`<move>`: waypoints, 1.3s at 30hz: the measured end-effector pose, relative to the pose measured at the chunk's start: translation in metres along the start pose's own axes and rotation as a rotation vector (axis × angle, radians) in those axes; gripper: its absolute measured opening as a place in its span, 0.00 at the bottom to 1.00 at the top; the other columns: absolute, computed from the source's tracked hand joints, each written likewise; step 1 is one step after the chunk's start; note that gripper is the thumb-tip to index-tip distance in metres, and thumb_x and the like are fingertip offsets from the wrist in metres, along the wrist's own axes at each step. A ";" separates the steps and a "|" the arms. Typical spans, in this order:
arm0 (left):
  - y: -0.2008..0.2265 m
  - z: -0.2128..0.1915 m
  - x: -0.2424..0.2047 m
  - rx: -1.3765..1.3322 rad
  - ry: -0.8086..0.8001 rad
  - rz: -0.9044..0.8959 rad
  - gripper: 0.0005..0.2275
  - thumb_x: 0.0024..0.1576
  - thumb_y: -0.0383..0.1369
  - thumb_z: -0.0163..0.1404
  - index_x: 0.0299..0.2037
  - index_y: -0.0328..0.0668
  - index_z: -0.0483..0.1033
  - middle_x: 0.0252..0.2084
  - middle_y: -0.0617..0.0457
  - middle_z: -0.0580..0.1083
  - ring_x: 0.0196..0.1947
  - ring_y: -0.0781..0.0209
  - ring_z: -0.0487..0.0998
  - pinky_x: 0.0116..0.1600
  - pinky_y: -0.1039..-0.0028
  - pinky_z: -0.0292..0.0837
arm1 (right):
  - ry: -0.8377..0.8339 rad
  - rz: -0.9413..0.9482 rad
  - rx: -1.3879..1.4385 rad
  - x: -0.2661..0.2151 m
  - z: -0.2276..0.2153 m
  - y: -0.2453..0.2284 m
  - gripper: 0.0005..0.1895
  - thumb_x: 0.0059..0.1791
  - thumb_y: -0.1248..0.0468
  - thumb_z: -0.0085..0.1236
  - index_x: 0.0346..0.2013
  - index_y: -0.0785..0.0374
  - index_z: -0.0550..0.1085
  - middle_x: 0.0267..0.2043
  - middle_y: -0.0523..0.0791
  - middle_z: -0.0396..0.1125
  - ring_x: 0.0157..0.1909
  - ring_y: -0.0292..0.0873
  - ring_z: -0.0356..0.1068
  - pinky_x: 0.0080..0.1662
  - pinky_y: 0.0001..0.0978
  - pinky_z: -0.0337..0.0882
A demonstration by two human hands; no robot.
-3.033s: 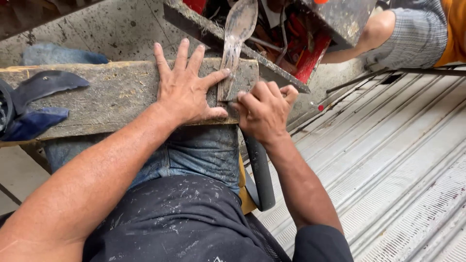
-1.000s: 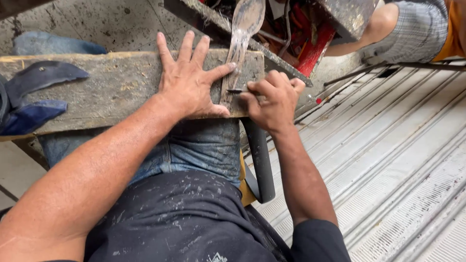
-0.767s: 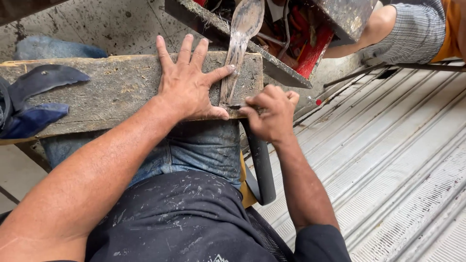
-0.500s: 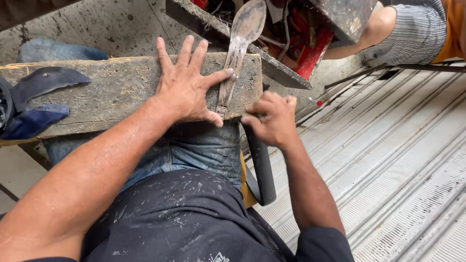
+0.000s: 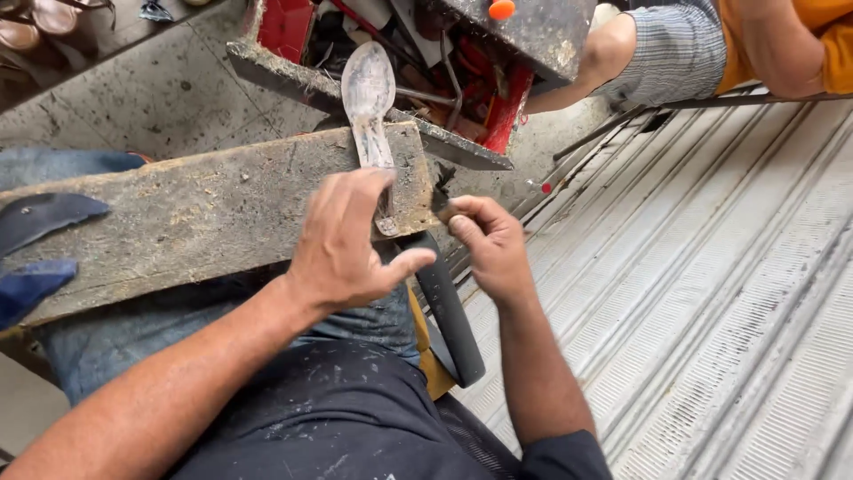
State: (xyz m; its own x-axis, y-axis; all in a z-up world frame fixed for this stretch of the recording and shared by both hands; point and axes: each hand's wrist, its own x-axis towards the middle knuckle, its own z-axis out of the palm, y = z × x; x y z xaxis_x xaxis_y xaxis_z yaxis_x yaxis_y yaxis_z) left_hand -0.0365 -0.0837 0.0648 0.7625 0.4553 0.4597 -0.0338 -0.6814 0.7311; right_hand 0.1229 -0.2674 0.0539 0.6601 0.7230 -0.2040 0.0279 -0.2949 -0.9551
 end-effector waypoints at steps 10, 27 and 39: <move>-0.026 -0.030 0.021 -0.367 -0.394 -0.349 0.06 0.52 0.38 0.60 0.38 0.60 0.88 0.33 0.57 0.86 0.37 0.57 0.88 0.40 0.64 0.82 | 0.108 -0.309 -0.554 -0.024 0.038 -0.064 0.09 0.52 0.54 0.60 0.46 0.48 0.79 0.36 0.37 0.70 0.43 0.40 0.74 0.51 0.34 0.68; -0.089 0.042 -0.013 0.266 -0.016 0.439 0.07 0.55 0.31 0.50 0.25 0.52 0.71 0.22 0.56 0.63 0.26 0.54 0.69 0.29 0.66 0.65 | 0.128 0.008 -0.066 0.001 -0.019 0.013 0.18 0.47 0.68 0.68 0.51 0.63 0.77 0.38 0.46 0.73 0.39 0.35 0.68 0.44 0.30 0.73; -0.067 0.065 -0.011 0.235 -0.053 0.118 0.21 0.68 0.48 0.42 0.24 0.51 0.73 0.27 0.56 0.65 0.34 0.54 0.66 0.44 0.62 0.64 | 0.186 -0.274 -0.439 0.014 -0.021 0.005 0.17 0.52 0.65 0.62 0.56 0.60 0.74 0.41 0.50 0.67 0.42 0.46 0.69 0.49 0.38 0.68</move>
State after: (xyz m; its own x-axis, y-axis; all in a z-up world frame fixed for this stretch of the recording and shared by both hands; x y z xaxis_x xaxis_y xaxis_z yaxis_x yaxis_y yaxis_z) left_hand -0.0007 -0.0805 -0.0219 0.7955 0.3383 0.5028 0.0221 -0.8453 0.5338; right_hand 0.1482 -0.2721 0.0505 0.7047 0.6995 0.1189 0.5020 -0.3731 -0.7803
